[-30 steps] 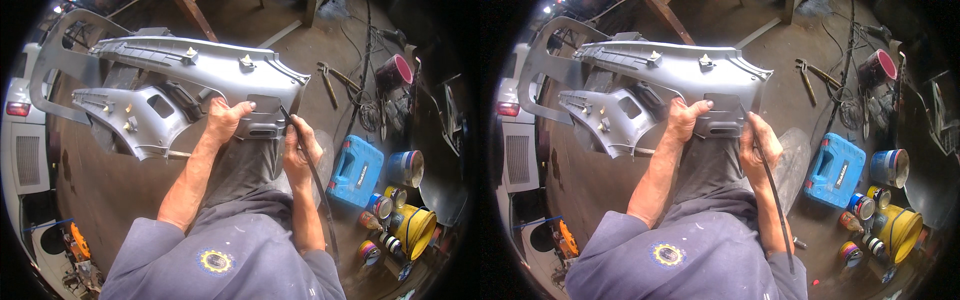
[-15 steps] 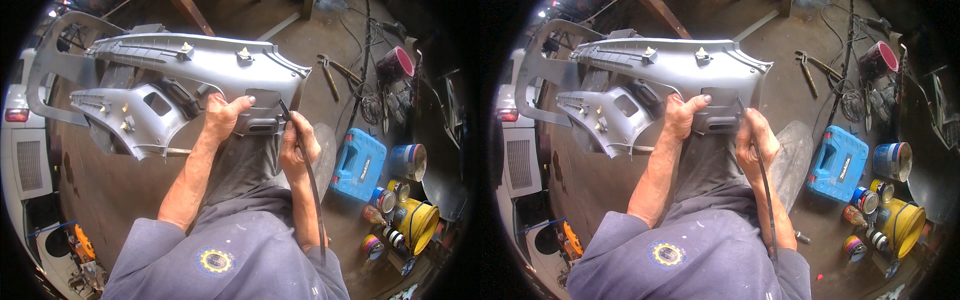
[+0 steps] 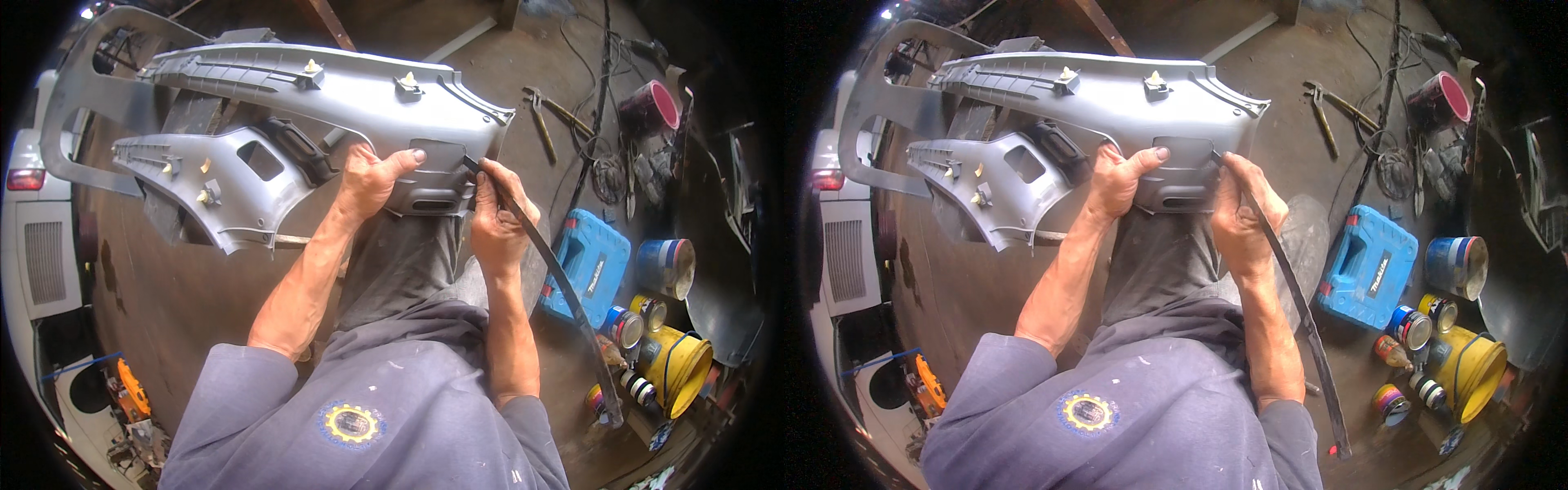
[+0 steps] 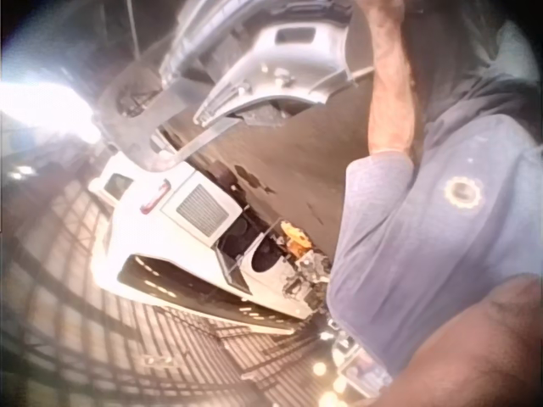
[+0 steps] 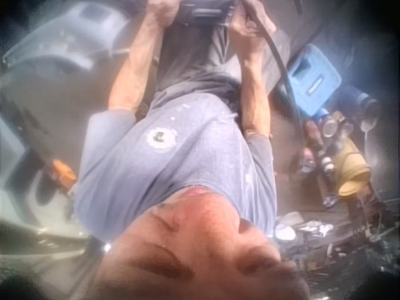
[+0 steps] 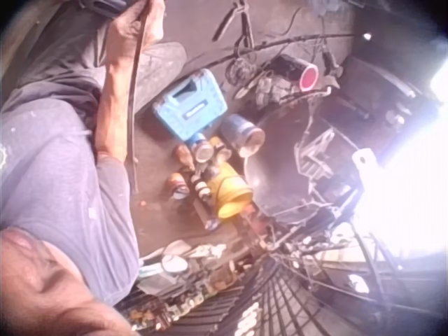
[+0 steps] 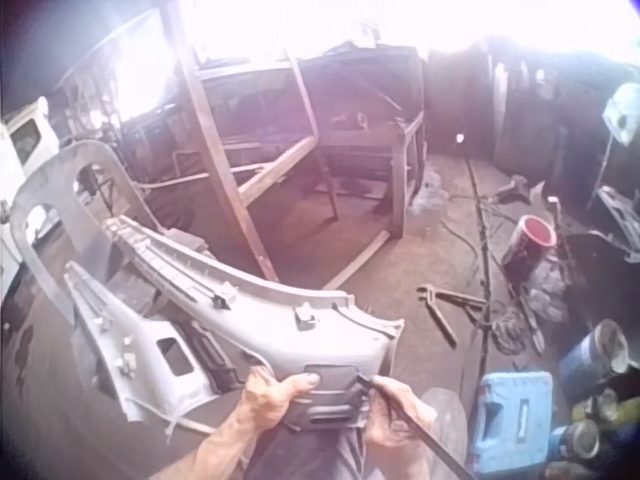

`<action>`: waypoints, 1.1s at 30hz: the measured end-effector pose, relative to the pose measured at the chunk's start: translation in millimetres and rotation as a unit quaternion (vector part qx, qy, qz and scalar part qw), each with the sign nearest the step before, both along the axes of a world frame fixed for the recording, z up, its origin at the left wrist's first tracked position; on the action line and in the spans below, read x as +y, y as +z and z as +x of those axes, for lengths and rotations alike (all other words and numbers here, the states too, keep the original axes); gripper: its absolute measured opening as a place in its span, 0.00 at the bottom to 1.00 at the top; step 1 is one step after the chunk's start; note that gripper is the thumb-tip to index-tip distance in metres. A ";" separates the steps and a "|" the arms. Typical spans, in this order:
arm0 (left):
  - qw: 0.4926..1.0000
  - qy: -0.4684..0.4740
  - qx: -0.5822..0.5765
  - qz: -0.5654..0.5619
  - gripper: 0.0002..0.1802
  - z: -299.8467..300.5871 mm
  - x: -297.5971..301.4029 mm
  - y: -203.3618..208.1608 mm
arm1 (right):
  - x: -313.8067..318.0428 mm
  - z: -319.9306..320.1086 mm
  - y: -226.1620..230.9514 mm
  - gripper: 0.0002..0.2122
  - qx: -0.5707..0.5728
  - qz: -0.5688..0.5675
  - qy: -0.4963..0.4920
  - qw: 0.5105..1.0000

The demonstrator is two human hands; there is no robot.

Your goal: The person uses a rotary tool to grind and smooth the edges of a gray car bumper. They repeatedly rotate the bumper to access different areas and continue grinding along the contours.

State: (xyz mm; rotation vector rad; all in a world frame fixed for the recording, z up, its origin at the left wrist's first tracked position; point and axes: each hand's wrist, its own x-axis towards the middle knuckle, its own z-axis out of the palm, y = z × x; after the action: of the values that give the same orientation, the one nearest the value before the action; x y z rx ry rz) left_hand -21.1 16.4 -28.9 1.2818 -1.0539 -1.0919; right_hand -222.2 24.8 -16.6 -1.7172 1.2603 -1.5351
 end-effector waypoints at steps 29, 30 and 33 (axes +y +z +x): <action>0.961 -0.050 -0.221 -0.159 0.07 1.5 -2.4 3.5 | -27.5 -18.8 5.7 0.09 0.144 -0.133 0.097 0.976; 0.957 -0.053 -0.243 -0.146 0.06 3.0 -2.4 4.5 | -31.5 -19.5 9.7 0.09 0.159 -0.139 0.116 0.970; 0.964 -0.068 -0.224 -0.124 0.04 9.9 -8.8 -3.6 | -47.3 -23.4 19.2 0.08 0.136 -0.054 0.191 0.971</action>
State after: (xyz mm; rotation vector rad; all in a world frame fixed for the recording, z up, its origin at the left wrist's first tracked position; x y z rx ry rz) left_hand -11.2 7.6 -32.6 1.2935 -1.5852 -0.7511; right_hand -245.6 -22.6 2.6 -2.1495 0.9059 -1.1903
